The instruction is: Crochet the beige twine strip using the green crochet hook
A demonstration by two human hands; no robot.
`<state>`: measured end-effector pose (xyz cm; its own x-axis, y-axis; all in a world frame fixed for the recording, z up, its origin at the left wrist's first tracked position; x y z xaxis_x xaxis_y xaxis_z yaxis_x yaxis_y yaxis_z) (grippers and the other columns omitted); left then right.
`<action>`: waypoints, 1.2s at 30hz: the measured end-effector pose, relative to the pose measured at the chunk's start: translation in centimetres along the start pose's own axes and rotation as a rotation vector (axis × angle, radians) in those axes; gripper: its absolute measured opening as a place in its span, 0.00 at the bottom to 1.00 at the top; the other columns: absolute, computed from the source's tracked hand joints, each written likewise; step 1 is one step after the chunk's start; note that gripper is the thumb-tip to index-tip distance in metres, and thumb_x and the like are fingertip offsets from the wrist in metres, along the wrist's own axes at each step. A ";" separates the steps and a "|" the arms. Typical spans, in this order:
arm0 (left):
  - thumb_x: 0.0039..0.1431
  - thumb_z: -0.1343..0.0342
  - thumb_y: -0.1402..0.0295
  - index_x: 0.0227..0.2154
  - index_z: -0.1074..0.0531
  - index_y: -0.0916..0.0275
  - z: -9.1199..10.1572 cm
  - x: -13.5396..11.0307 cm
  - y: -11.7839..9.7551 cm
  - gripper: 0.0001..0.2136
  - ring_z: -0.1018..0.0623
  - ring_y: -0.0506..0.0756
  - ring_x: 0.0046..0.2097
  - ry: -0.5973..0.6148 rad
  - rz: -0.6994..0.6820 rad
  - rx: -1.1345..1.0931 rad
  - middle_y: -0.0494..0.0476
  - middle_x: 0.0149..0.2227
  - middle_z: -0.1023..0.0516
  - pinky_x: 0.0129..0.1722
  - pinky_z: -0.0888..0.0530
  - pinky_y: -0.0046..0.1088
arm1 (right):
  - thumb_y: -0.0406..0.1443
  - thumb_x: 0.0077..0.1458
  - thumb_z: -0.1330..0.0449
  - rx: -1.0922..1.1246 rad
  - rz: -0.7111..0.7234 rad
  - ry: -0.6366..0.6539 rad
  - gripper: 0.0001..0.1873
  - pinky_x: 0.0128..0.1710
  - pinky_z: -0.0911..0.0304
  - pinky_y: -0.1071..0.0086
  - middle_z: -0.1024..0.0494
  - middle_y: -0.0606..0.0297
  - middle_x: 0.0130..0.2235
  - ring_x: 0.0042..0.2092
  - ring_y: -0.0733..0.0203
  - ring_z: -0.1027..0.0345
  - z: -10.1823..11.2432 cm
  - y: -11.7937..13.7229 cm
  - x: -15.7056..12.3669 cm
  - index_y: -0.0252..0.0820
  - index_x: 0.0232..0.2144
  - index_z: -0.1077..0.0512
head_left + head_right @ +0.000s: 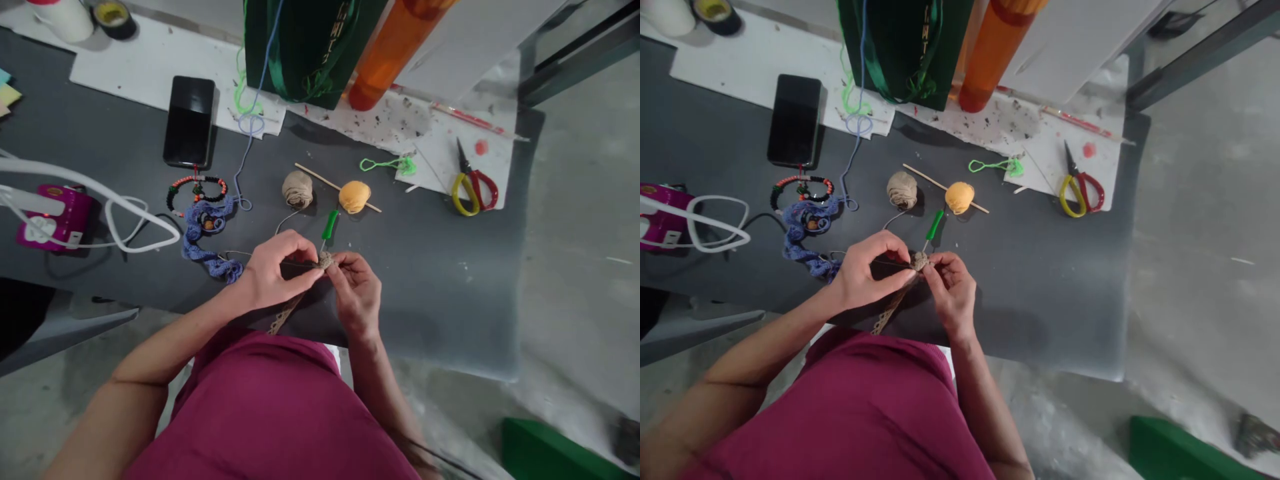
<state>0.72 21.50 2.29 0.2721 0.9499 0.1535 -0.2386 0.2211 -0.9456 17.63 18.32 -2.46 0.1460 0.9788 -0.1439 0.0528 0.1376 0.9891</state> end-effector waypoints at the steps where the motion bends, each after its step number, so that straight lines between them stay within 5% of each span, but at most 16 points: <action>1: 0.58 0.38 0.67 0.33 0.28 0.60 -0.1 -0.2 -0.2 0.05 0.24 0.53 0.35 -0.010 -0.031 0.053 0.54 0.32 0.22 0.39 0.26 0.31 | 0.45 0.52 0.29 -0.020 0.035 -0.021 0.12 0.32 0.29 0.70 0.22 0.68 0.30 0.30 0.65 0.27 -0.1 0.2 -0.2 0.45 0.32 0.25; 19: 0.65 0.44 0.75 0.38 0.27 0.60 -1.4 -2.2 -1.1 0.04 0.18 0.54 0.39 -0.226 -0.308 0.312 0.56 0.36 0.17 0.41 0.24 0.31 | 0.36 0.57 0.34 -0.150 0.212 -0.063 0.06 0.40 0.25 0.67 0.22 0.65 0.36 0.38 0.62 0.24 -0.7 0.2 -1.3 0.45 0.37 0.26; 31: 0.68 0.48 0.71 0.36 0.26 0.59 -1.9 -2.5 -0.2 0.07 0.19 0.54 0.36 -0.192 -0.213 0.350 0.56 0.33 0.16 0.40 0.23 0.32 | 0.37 0.54 0.32 -0.137 0.128 -0.056 0.06 0.38 0.24 0.67 0.20 0.65 0.34 0.35 0.62 0.23 -0.8 0.4 -1.2 0.46 0.35 0.25; 36: 0.68 0.47 0.69 0.38 0.25 0.59 -1.3 -2.3 -0.4 0.06 0.19 0.53 0.40 -0.218 -0.088 0.173 0.57 0.37 0.16 0.43 0.24 0.31 | 0.42 0.50 0.29 0.116 -0.051 -0.010 0.12 0.30 0.28 0.70 0.22 0.70 0.29 0.27 0.65 0.28 -0.4 -0.4 -0.6 0.46 0.32 0.27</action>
<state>1.43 18.89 1.95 0.0964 0.9464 0.3083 -0.3832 0.3212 -0.8660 17.12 17.75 -2.79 0.1503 0.9693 -0.1945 0.1740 0.1677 0.9704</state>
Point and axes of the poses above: each hand's wrist, its own x-axis towards the middle knuckle, its own z-axis out of the back of the hand, y = z × x, the point moved 4 cm from there along x, towards the middle knuckle
